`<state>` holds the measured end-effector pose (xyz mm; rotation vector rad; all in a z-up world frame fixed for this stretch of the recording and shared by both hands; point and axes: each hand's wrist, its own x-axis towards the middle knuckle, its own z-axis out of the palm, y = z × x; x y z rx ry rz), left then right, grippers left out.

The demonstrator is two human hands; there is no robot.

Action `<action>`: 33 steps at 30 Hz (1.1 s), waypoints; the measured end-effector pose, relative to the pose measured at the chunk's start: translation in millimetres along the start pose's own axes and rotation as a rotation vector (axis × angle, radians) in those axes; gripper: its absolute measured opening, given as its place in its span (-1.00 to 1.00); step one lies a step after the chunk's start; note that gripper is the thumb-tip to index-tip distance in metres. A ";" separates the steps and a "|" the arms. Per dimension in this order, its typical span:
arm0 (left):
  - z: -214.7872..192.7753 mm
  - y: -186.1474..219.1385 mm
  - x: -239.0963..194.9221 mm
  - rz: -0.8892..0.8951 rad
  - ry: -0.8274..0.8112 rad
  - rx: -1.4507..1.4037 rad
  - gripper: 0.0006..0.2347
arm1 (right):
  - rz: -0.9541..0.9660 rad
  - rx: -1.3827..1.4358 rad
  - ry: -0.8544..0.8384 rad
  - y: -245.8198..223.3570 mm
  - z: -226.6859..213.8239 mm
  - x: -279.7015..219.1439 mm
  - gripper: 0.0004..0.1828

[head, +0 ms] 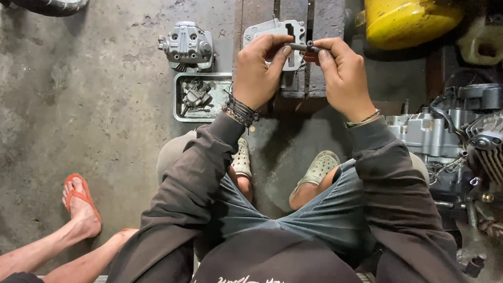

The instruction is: Evaluating the seating of a valve within a motorcycle cylinder head by manual insertion and rotation.

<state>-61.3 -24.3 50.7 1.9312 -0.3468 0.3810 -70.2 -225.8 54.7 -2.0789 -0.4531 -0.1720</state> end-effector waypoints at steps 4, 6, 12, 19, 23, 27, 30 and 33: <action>1.5 0.5 -0.8 -0.006 -0.012 0.010 -0.90 | 0.010 -0.009 -0.002 3.8 -0.8 -1.4 -0.75; 3.1 0.1 -0.2 0.009 0.000 0.032 -0.89 | 0.020 -0.014 0.000 2.7 -2.1 -0.8 -0.74; 2.2 0.7 0.2 0.006 -0.010 -0.004 -0.90 | 0.071 -0.005 -0.009 4.1 -1.3 -1.5 -0.76; 1.5 2.0 0.9 0.012 -0.005 0.008 -0.89 | 0.018 0.071 0.007 1.1 -0.1 0.0 -0.77; 0.7 2.1 0.6 0.013 -0.003 -0.003 -0.90 | 0.018 0.049 0.002 2.1 -0.1 0.1 -0.76; 0.8 0.8 0.3 0.005 -0.017 -0.009 -0.89 | 0.015 0.078 -0.007 1.3 0.6 0.1 -0.77; 0.2 1.8 0.9 0.005 -0.014 -0.004 -0.89 | -0.006 0.050 -0.002 0.4 0.0 0.4 -0.76; -0.4 2.9 0.6 0.005 -0.012 -0.015 -0.89 | -0.002 0.042 -0.003 2.7 0.0 -0.4 -0.76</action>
